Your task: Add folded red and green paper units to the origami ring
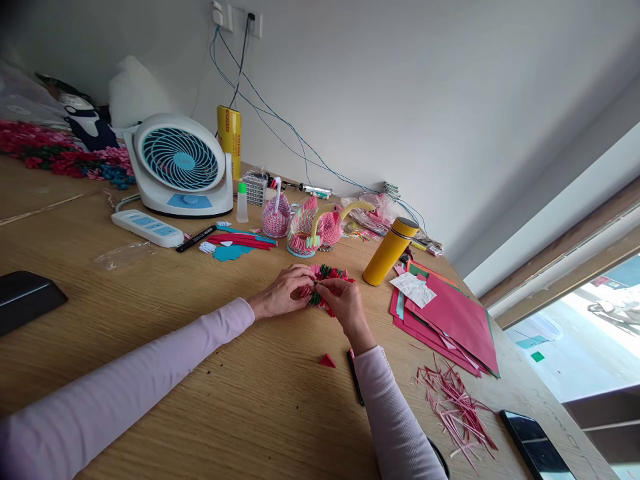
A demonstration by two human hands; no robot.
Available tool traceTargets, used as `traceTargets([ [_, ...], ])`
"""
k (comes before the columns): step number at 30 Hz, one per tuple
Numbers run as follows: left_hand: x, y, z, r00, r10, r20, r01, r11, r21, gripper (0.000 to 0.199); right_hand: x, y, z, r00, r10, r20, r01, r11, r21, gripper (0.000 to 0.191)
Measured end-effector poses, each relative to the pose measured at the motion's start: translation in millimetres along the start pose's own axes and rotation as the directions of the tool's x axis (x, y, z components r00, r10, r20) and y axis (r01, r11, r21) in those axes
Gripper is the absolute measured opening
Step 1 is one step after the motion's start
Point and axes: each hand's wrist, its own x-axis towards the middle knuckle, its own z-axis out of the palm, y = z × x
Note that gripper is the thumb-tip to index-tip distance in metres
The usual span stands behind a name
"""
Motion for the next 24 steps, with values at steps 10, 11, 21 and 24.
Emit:
traceTargets([
  [10,0,-1,-0.4,1.000,0.004,0.024,-0.003,0.999,-0.052,0.016,-3,-6,0,0.992,-0.123,0.014,0.120,0.931,-0.344,0.027],
  [11,0,-1,-0.3,1.000,0.004,0.025,-0.002,0.998,-0.059,0.017,-3,-6,0,0.991,-0.132,0.014,0.127,0.921,-0.367,0.024],
  [21,-3,-2,1.1,0.998,-0.021,0.056,0.023,0.999,-0.035,0.026,0,-3,-9,0.988,-0.106,0.116,0.146,0.887,-0.437,0.019],
  [24,-3,-2,0.6,0.997,-0.020,0.073,0.022,0.999,-0.024,0.026,1,-4,-11,0.983,-0.138,0.125,0.185,0.781,-0.597,0.016],
])
